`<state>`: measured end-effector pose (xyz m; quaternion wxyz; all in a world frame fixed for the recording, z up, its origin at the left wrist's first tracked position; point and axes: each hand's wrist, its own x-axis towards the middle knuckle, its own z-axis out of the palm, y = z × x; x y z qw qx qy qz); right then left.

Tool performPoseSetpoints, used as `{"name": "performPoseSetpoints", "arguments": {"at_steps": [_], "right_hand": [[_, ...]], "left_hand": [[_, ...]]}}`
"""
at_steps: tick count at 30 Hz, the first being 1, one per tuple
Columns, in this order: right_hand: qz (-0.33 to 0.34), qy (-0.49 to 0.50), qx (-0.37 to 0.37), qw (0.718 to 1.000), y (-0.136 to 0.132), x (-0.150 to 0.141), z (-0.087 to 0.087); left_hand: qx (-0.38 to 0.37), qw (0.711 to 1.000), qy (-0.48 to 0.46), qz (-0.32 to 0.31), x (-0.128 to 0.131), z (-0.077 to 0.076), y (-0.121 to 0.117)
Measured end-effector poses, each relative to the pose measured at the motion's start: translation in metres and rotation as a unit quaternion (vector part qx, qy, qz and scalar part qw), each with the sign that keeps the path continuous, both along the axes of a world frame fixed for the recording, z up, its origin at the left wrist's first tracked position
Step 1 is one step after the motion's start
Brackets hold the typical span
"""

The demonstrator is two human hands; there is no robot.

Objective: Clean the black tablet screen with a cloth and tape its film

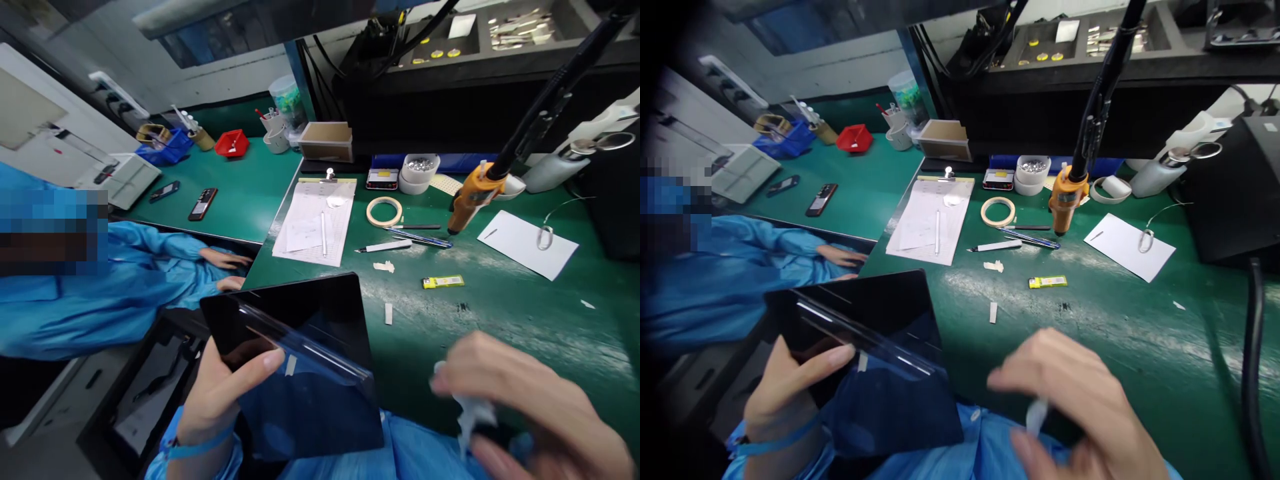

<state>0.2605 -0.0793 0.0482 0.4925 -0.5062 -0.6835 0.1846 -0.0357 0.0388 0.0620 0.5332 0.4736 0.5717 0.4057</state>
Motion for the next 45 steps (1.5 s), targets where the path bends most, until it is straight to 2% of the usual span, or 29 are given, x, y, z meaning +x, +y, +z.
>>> {"name": "performPoseSetpoints", "arguments": {"at_steps": [1,3,7,9,11,14,17,22,27,33,37,42,45], "right_hand": [[-0.009,-0.067,-0.006,0.998,0.010,0.009,-0.005],[-0.022,-0.210,-0.021,0.977,0.032,0.028,-0.027],[-0.041,-0.314,-0.021,0.948,0.084,0.064,-0.086],[-0.076,-0.360,-0.035,0.929,0.113,0.076,-0.108],[-0.103,-0.395,-0.053,0.911,0.140,0.082,-0.122],[-0.120,-0.430,-0.064,0.893,0.164,0.082,-0.130],[-0.125,-0.449,-0.066,0.882,0.168,0.081,-0.131],[-0.141,-0.447,-0.075,0.880,0.148,0.083,-0.124],[-0.120,-0.425,-0.086,0.893,0.136,0.081,-0.124],[-0.103,-0.352,-0.112,0.924,0.136,0.080,-0.130],[-0.117,-0.292,-0.108,0.943,0.121,0.081,-0.110],[-0.098,-0.258,-0.078,0.958,0.082,0.073,-0.066],[-0.109,-0.252,-0.054,0.960,0.057,0.065,-0.045]], "left_hand": [[-0.001,1.000,-0.005,0.000,0.000,0.001,0.000],[0.004,1.000,-0.010,0.008,0.001,0.003,-0.002],[0.009,0.999,-0.001,0.030,-0.001,0.006,-0.006],[0.010,0.999,-0.002,0.040,-0.004,0.007,-0.007],[0.011,0.999,-0.005,0.039,-0.006,0.007,-0.007],[0.021,0.999,-0.012,0.042,-0.007,0.005,-0.005],[0.024,0.999,-0.018,0.039,-0.004,0.002,-0.002],[0.013,0.999,-0.032,0.020,0.003,0.000,0.004],[-0.001,0.999,-0.051,-0.003,0.003,-0.001,0.009],[-0.013,0.999,-0.027,0.022,0.004,-0.006,0.005],[0.026,0.999,-0.013,0.023,0.006,-0.005,0.004],[0.015,1.000,-0.015,0.011,0.003,-0.006,0.006],[0.007,1.000,0.000,0.003,0.003,-0.005,0.006]]}}
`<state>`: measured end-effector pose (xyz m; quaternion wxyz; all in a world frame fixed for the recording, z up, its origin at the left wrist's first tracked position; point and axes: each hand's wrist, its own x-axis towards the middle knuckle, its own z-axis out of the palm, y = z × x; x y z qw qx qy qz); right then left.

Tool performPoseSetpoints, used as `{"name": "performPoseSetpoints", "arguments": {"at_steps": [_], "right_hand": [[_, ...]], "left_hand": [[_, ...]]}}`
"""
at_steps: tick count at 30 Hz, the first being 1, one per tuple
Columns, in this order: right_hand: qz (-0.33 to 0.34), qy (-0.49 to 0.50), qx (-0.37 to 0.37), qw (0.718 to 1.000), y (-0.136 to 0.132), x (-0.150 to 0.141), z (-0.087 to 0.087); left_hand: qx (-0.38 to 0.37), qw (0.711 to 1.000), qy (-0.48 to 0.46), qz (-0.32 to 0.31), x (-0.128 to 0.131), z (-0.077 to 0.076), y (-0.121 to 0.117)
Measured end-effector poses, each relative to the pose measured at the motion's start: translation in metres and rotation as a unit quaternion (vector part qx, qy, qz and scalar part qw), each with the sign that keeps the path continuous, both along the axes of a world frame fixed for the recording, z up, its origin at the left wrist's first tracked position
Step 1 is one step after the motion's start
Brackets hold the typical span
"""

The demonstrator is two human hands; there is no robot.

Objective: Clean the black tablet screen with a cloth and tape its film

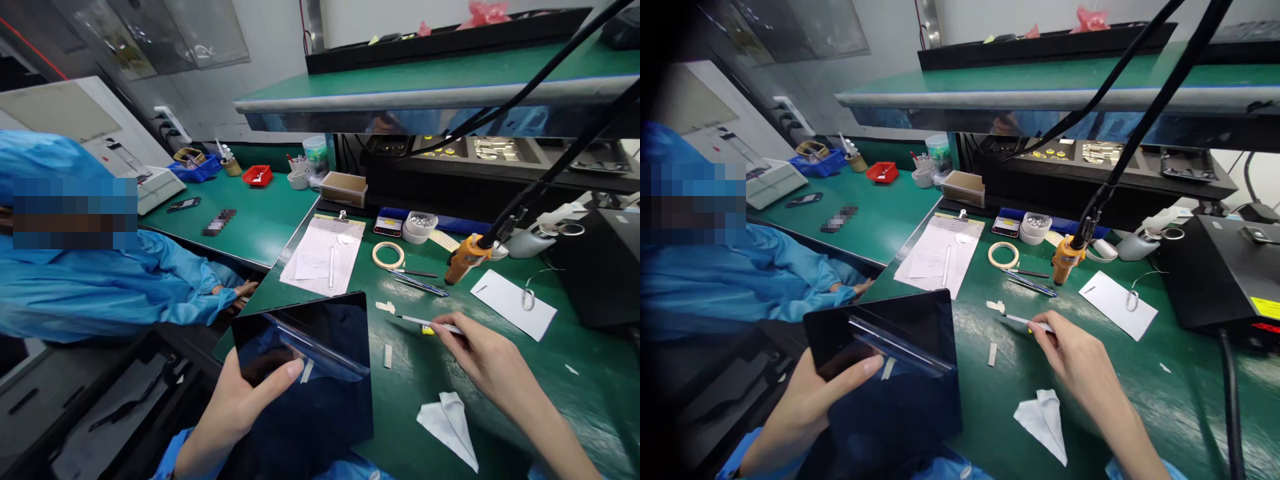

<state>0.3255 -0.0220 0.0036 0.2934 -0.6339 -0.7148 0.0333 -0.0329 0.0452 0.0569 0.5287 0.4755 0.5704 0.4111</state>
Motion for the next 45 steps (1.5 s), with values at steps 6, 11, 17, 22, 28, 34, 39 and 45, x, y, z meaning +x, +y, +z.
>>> {"name": "performPoseSetpoints", "arguments": {"at_steps": [6,11,17,22,28,34,39,45], "right_hand": [[-0.050,-0.043,0.062,0.996,-0.026,-0.007,0.007],[-0.112,-0.084,0.075,0.987,-0.025,-0.010,-0.005],[-0.142,-0.065,0.046,0.987,-0.022,-0.012,-0.010],[-0.139,-0.006,-0.006,0.990,-0.021,-0.009,-0.013],[-0.139,0.042,-0.042,0.988,-0.024,-0.006,-0.017],[-0.151,0.057,-0.022,0.987,-0.022,-0.005,-0.022],[-0.148,0.099,-0.029,0.984,-0.022,-0.003,-0.030],[-0.136,0.199,-0.061,0.969,-0.020,-0.005,-0.031]], "left_hand": [[-0.023,1.000,0.001,-0.005,0.003,0.001,-0.002],[-0.022,1.000,0.019,0.008,0.008,-0.001,-0.004],[-0.030,0.998,0.047,-0.023,0.004,-0.010,-0.004],[-0.033,0.998,0.056,-0.024,0.001,-0.018,-0.003],[-0.048,0.996,0.069,-0.009,0.007,-0.017,-0.004],[-0.043,0.996,0.083,0.005,0.007,-0.018,-0.004],[-0.035,0.996,0.082,0.005,0.008,-0.018,-0.005],[-0.054,0.996,0.071,0.011,0.008,-0.019,-0.006]]}}
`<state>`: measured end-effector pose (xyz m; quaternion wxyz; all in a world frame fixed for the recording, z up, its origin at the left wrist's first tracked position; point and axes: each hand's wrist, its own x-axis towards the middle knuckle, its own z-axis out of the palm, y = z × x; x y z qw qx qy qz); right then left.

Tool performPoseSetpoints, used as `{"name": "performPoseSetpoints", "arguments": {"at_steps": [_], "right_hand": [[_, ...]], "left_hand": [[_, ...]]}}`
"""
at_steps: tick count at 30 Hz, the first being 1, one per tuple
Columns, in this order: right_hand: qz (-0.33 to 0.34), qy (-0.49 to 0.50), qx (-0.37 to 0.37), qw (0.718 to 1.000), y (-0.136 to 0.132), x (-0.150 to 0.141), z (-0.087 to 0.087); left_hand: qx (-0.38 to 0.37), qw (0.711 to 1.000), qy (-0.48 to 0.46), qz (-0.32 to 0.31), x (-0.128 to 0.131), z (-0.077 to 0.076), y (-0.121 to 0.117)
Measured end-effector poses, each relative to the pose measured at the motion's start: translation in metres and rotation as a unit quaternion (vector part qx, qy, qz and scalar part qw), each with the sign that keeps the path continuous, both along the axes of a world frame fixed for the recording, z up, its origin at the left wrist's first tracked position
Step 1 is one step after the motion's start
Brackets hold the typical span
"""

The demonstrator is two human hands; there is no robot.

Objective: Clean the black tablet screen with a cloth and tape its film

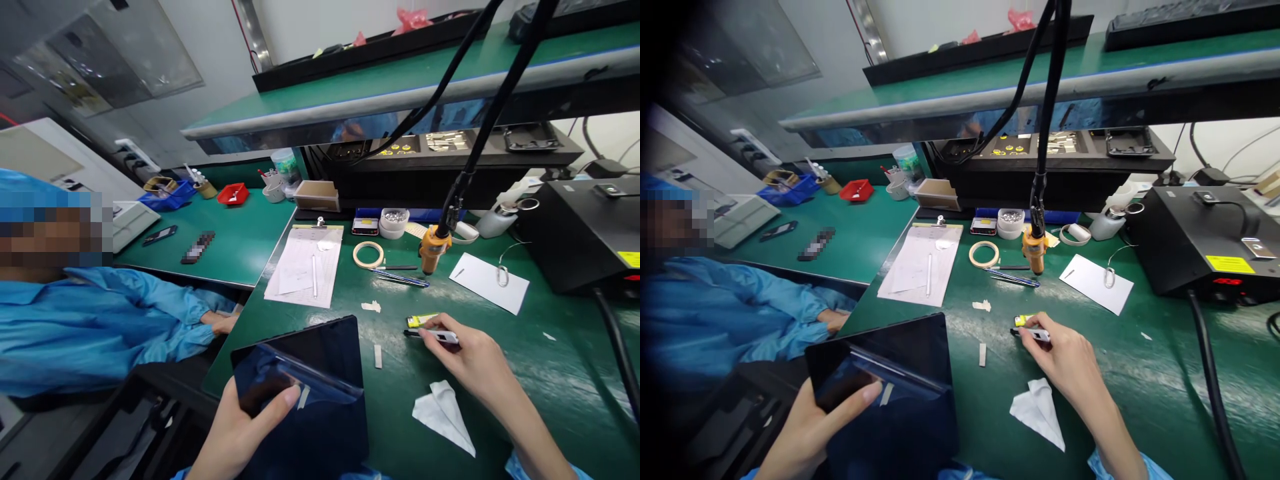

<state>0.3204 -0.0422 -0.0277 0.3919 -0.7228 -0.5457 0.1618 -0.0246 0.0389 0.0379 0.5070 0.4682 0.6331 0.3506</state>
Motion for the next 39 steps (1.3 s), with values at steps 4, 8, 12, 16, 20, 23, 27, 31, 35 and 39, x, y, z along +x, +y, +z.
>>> {"name": "performPoseSetpoints", "arguments": {"at_steps": [4,8,12,16,20,23,27,31,35,39], "right_hand": [[0.016,0.110,0.003,0.994,0.002,-0.005,0.006],[0.026,0.244,0.023,0.969,-0.001,-0.003,0.013],[0.046,0.344,0.046,0.937,-0.007,0.004,0.010],[0.036,0.401,0.064,0.913,-0.010,0.010,-0.001],[0.027,0.432,0.066,0.899,-0.010,0.013,-0.007],[0.024,0.445,0.066,0.893,-0.011,0.014,-0.006],[0.021,0.457,0.062,0.887,-0.011,0.013,-0.002],[0.022,0.471,0.065,0.880,-0.011,0.010,0.002],[0.026,0.481,0.073,0.873,-0.010,0.009,0.000],[0.022,0.481,0.083,0.873,-0.011,0.008,-0.004]], "left_hand": [[-0.007,1.000,-0.006,0.001,0.000,-0.001,-0.001],[0.001,1.000,-0.003,0.003,0.002,0.000,-0.002],[-0.003,1.000,-0.019,0.012,0.003,0.000,-0.003],[-0.007,1.000,-0.028,-0.005,0.000,-0.004,-0.004],[-0.016,0.999,-0.036,-0.005,0.000,-0.005,-0.005],[-0.012,0.999,-0.038,-0.003,0.002,-0.004,-0.005],[-0.021,0.999,-0.042,-0.003,0.003,-0.004,-0.006],[-0.017,0.999,-0.040,0.007,0.002,-0.006,-0.007],[-0.012,0.999,-0.042,0.006,0.002,-0.007,-0.006],[-0.012,0.999,-0.037,-0.002,0.002,-0.007,-0.006]]}}
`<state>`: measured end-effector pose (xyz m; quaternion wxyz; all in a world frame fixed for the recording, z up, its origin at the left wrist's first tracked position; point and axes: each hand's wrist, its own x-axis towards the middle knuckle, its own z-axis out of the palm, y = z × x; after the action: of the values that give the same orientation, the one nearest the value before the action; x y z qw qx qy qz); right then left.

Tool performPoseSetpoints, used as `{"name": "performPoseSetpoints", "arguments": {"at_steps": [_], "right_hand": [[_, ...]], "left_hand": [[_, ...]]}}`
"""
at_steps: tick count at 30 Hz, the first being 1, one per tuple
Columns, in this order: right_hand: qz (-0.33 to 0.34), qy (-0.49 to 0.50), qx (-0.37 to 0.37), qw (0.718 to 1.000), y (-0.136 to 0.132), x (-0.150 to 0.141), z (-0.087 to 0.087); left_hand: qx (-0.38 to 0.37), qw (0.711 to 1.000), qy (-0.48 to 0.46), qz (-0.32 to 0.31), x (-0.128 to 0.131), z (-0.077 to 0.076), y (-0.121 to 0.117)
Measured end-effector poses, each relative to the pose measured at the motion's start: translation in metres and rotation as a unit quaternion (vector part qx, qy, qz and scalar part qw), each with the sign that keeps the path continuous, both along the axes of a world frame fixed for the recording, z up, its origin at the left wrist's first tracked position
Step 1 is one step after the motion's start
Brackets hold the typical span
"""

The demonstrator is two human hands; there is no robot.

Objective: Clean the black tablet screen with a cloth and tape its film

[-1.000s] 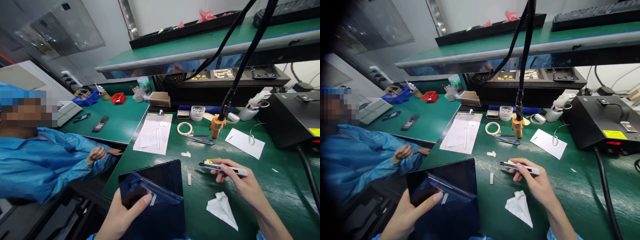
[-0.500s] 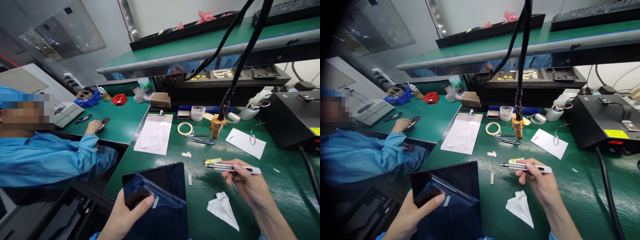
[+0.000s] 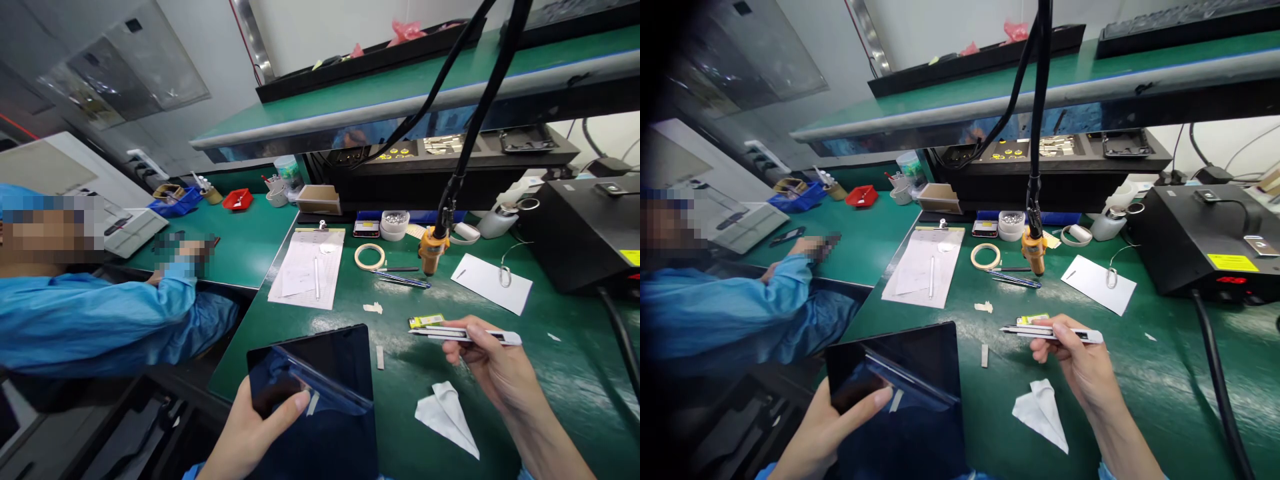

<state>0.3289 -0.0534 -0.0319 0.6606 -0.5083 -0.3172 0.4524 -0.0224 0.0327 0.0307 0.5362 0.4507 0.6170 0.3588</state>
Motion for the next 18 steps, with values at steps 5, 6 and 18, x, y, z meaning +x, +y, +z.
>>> {"name": "performPoseSetpoints", "arguments": {"at_steps": [5,6,18], "right_hand": [[-0.011,-0.019,-0.010,1.000,-0.002,-0.001,-0.003],[-0.014,-0.025,-0.013,1.000,-0.002,-0.001,-0.003],[-0.055,-0.075,-0.007,0.996,0.006,-0.001,0.008]], "left_hand": [[0.000,1.000,0.005,-0.006,-0.001,-0.002,0.000],[0.001,1.000,0.008,-0.008,-0.001,-0.002,0.000],[0.005,1.000,-0.020,-0.016,0.005,0.000,-0.002]]}}
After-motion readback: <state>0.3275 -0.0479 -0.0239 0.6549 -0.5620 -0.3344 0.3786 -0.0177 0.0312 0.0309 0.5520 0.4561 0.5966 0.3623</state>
